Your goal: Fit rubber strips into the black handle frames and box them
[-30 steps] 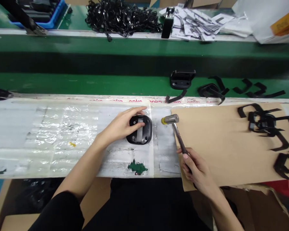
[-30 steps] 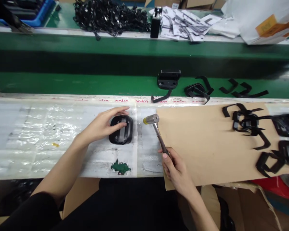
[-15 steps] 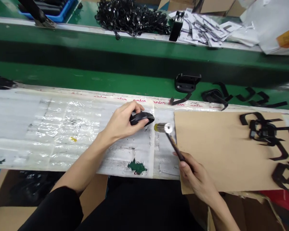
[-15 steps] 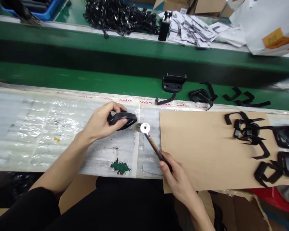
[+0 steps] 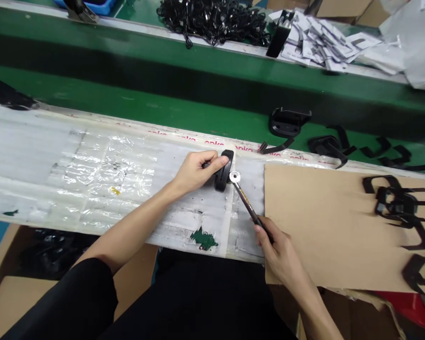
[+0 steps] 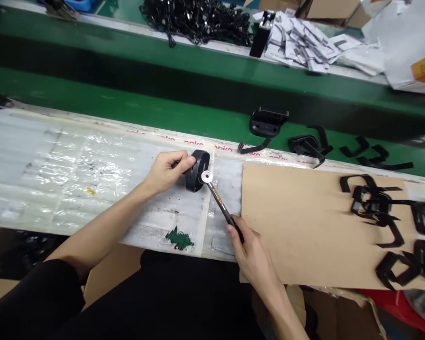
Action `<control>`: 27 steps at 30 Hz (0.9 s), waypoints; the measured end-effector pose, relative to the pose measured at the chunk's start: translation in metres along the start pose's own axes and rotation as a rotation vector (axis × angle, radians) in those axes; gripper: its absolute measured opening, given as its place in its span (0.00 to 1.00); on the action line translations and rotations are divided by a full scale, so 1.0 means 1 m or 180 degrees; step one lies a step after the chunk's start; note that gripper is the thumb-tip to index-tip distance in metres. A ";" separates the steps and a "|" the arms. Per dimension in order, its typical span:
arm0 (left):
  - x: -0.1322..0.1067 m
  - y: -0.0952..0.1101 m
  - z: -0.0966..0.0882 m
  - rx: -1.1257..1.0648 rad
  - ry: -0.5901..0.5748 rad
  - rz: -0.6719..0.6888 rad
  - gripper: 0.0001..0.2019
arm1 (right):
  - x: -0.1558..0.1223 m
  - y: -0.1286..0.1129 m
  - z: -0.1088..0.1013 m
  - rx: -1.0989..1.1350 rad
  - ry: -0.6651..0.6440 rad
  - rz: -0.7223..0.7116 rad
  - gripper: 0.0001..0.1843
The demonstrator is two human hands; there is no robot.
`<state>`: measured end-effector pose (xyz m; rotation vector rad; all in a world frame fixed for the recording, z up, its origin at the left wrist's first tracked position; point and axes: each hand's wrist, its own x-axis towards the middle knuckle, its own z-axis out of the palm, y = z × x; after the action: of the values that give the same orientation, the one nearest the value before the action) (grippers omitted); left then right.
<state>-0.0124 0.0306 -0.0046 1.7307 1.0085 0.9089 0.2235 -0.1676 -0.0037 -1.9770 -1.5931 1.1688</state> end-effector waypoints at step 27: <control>-0.001 -0.010 0.012 -0.1203 -0.0504 -0.0031 0.22 | 0.016 -0.011 -0.018 0.0532 -0.0113 0.0441 0.27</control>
<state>-0.0050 0.0280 -0.0175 1.4506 0.6896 0.8770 0.2308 -0.1454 0.0089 -1.9935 -1.3442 1.3497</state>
